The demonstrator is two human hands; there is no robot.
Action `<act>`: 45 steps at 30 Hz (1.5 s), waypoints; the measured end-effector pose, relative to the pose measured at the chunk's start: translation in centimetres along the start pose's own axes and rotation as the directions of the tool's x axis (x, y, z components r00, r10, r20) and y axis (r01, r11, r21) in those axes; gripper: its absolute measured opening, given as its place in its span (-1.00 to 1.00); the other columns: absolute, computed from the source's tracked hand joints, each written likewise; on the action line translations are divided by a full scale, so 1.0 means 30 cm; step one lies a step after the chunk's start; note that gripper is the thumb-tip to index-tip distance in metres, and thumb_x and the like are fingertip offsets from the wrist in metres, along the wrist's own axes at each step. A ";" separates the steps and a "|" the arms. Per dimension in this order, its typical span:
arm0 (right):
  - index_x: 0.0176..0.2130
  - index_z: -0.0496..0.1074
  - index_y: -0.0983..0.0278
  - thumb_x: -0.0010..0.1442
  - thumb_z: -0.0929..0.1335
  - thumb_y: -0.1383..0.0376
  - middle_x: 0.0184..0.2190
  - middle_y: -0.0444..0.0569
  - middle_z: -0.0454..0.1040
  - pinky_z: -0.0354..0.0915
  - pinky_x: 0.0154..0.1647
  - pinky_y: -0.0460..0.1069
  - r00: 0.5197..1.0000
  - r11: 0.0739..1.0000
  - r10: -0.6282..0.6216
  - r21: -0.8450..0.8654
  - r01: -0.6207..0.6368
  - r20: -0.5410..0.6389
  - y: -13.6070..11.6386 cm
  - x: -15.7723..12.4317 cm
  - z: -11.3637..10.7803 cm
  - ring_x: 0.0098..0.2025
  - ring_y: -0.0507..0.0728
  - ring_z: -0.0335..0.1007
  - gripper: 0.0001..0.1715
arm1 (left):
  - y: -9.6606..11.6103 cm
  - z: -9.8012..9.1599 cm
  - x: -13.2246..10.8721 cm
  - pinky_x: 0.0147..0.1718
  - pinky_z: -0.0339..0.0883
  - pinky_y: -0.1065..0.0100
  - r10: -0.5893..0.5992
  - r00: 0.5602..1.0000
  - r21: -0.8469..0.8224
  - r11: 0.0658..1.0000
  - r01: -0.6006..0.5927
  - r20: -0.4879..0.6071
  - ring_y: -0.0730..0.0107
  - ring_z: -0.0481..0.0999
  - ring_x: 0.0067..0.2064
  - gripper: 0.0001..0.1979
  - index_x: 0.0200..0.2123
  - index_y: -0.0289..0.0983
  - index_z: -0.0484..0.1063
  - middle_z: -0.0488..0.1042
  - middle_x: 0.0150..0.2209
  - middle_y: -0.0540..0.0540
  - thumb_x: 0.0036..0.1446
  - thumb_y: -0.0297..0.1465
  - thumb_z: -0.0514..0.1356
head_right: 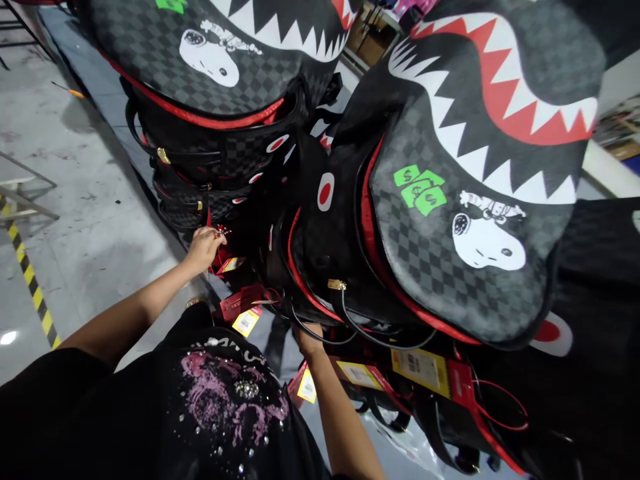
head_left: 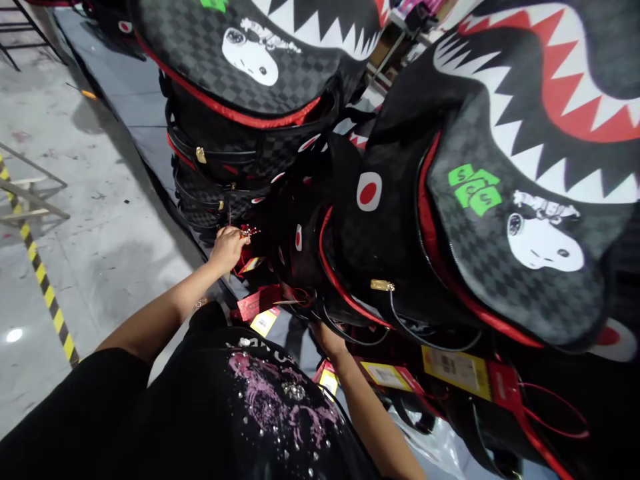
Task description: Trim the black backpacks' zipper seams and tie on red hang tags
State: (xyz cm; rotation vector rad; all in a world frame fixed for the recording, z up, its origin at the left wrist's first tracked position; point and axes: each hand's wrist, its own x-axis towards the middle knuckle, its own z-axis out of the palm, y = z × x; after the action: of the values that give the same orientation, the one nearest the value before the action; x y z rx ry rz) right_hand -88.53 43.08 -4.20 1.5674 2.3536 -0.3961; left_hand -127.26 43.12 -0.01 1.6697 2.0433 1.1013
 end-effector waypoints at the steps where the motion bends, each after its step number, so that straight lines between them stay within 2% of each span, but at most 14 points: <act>1: 0.05 0.42 0.29 0.29 0.33 0.26 0.04 0.15 0.46 0.31 0.10 0.18 1.000 0.999 0.027 0.016 -0.028 0.002 -0.015 -0.030 -0.001 0.05 0.24 0.41 -0.65 | -0.016 0.019 0.024 0.07 0.20 0.07 -0.004 1.000 -0.008 1.000 0.004 0.015 0.09 0.43 -0.05 -0.72 -0.39 -0.24 0.49 0.52 -0.29 -0.16 0.25 -0.40 0.01; 4: 0.05 0.45 0.36 0.24 0.33 0.34 -0.03 0.25 0.52 0.33 0.04 0.13 0.997 0.993 0.073 0.091 -0.076 0.031 -0.113 -0.121 -0.004 0.01 0.30 0.46 -0.61 | -0.077 0.033 0.096 -0.01 0.27 0.12 -0.024 0.998 -0.052 0.998 0.027 0.054 0.11 0.45 -0.09 -0.69 -0.37 -0.24 0.50 0.51 -0.30 -0.17 0.26 -0.39 -0.03; 6: 0.05 0.46 0.30 0.28 0.31 0.28 -0.08 0.14 0.57 0.38 -0.05 0.03 0.997 0.982 0.024 0.184 -0.036 0.067 -0.231 -0.147 -0.018 -0.08 0.22 0.52 -0.63 | -0.121 0.015 0.144 -0.04 0.30 0.19 -0.022 0.995 -0.101 0.994 0.032 0.100 0.18 0.47 -0.12 -0.69 -0.35 -0.23 0.50 0.52 -0.30 -0.12 0.27 -0.37 -0.03; 8: 0.03 0.48 0.21 0.33 0.26 0.23 -0.11 0.02 0.59 0.39 -0.09 -0.05 0.996 0.936 -0.079 0.346 0.063 0.032 -0.386 -0.115 -0.055 -0.12 0.13 0.54 -0.65 | -0.156 -0.008 0.189 -0.06 0.32 0.26 -0.008 0.987 -0.162 0.986 0.034 0.162 0.25 0.50 -0.15 -0.70 -0.34 -0.22 0.49 0.55 -0.28 -0.07 0.28 -0.35 -0.03; 11: -0.02 0.49 0.23 0.36 0.23 0.23 -0.09 0.05 0.57 0.37 -0.02 0.00 0.960 0.807 -0.125 0.537 0.245 -0.251 -0.636 0.040 -0.155 -0.07 0.16 0.50 -0.67 | -0.180 -0.034 0.242 -0.09 0.34 0.31 0.026 0.965 -0.243 0.969 0.040 0.262 0.31 0.53 -0.20 -0.68 -0.33 -0.23 0.50 0.58 -0.28 -0.04 0.29 -0.32 -0.03; 14: -0.04 0.48 0.27 0.36 0.24 0.24 -0.08 0.12 0.53 0.31 0.04 0.07 0.877 0.837 -0.009 0.477 0.269 -0.480 -0.824 0.237 -0.258 -0.02 0.21 0.41 -0.69 | -0.176 -0.051 0.273 -0.12 0.36 0.32 0.083 0.933 -0.308 0.951 0.030 0.349 0.31 0.55 -0.21 -0.65 -0.31 -0.23 0.53 0.59 -0.29 -0.05 0.31 -0.28 -0.04; 17: 0.02 0.44 0.30 0.34 0.26 0.22 0.01 0.17 0.45 0.27 0.03 0.14 0.826 0.896 0.072 0.401 0.193 -0.559 -0.913 0.362 -0.313 0.00 0.26 0.32 -0.66 | -0.161 -0.068 0.293 -0.14 0.37 0.34 0.157 0.892 -0.358 0.934 0.006 0.425 0.32 0.56 -0.22 -0.65 -0.32 -0.24 0.53 0.59 -0.30 -0.05 0.31 -0.28 -0.03; 20: -0.04 0.43 0.30 0.34 0.26 0.20 0.03 0.16 0.43 0.24 0.01 0.12 0.812 0.906 0.157 0.409 0.108 -0.562 -0.935 0.402 -0.322 0.03 0.26 0.28 -0.70 | -0.148 -0.082 0.318 -0.15 0.37 0.35 0.230 0.846 -0.389 0.921 -0.029 0.481 0.33 0.56 -0.23 -0.66 -0.30 -0.25 0.54 0.58 -0.31 -0.07 0.31 -0.29 -0.01; 25: -0.06 0.40 0.32 0.31 0.27 0.30 -0.25 0.04 0.54 0.21 -0.08 0.02 0.882 0.897 0.303 0.422 -0.136 -0.362 -0.928 0.413 -0.326 -0.22 0.16 0.42 -0.77 | -0.130 -0.053 0.375 -0.10 0.35 0.30 0.353 0.768 -0.414 0.901 -0.126 0.534 0.29 0.54 -0.19 -0.69 -0.30 -0.25 0.56 0.57 -0.28 -0.10 0.28 -0.33 0.02; 29: -0.16 0.46 0.27 0.35 0.21 0.30 -0.30 0.04 0.55 0.17 -0.23 -0.03 0.852 0.867 0.419 0.416 -0.273 -0.314 -0.918 0.432 -0.339 -0.30 0.13 0.44 -0.74 | -0.123 0.013 0.431 -0.08 0.35 0.27 0.447 0.700 -0.441 0.873 -0.207 0.557 0.28 0.53 -0.18 -0.71 -0.34 -0.25 0.54 0.56 -0.29 -0.11 0.27 -0.37 0.02; 33: -0.19 0.49 0.21 0.39 0.20 0.20 -0.28 0.00 0.58 0.13 -0.35 -0.06 0.832 0.828 0.493 0.432 -0.358 -0.254 -0.910 0.456 -0.354 -0.29 0.12 0.47 -0.68 | -0.133 0.061 0.490 -0.12 0.36 0.23 0.476 0.678 -0.430 0.866 -0.254 0.560 0.26 0.50 -0.23 -0.74 -0.41 -0.25 0.49 0.54 -0.36 -0.12 0.23 -0.38 0.04; 38: -0.15 0.49 0.17 0.40 0.19 0.20 -0.26 -0.02 0.60 0.13 -0.36 -0.07 0.842 0.800 0.511 0.454 -0.391 -0.175 -0.896 0.465 -0.367 -0.24 0.11 0.50 -0.68 | -0.176 0.078 0.527 -0.13 0.37 0.25 0.449 0.703 -0.377 0.886 -0.270 0.551 0.25 0.50 -0.23 -0.79 -0.42 -0.24 0.45 0.52 -0.37 -0.10 0.21 -0.38 0.07; 41: -0.21 0.52 0.20 0.34 0.24 0.26 -0.29 0.02 0.61 0.15 -0.37 -0.07 0.871 0.804 0.481 0.451 -0.388 -0.106 -0.877 0.447 -0.349 -0.26 0.14 0.51 -0.73 | -0.209 0.105 0.548 -0.11 0.36 0.21 0.378 0.775 -0.303 0.919 -0.250 0.507 0.21 0.50 -0.21 -0.82 -0.45 -0.23 0.39 0.50 -0.37 -0.12 0.19 -0.38 0.07; 45: -0.37 0.53 0.28 0.21 0.32 0.40 -0.42 0.10 0.58 0.18 -0.34 -0.04 0.878 0.784 0.479 0.459 -0.417 -0.020 -0.852 0.375 -0.306 -0.33 0.18 0.50 -0.81 | -0.232 0.171 0.600 -0.06 0.34 0.13 0.252 0.881 -0.203 0.962 -0.183 0.400 0.14 0.49 -0.12 -0.80 -0.32 -0.23 0.37 0.50 -0.29 -0.19 0.25 -0.38 -0.04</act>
State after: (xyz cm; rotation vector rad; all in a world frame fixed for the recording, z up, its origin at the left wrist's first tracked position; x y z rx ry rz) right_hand -117.12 46.59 1.72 2.3654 1.9560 -0.7698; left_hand -134.18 61.42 -3.98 1.8912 1.4866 0.8423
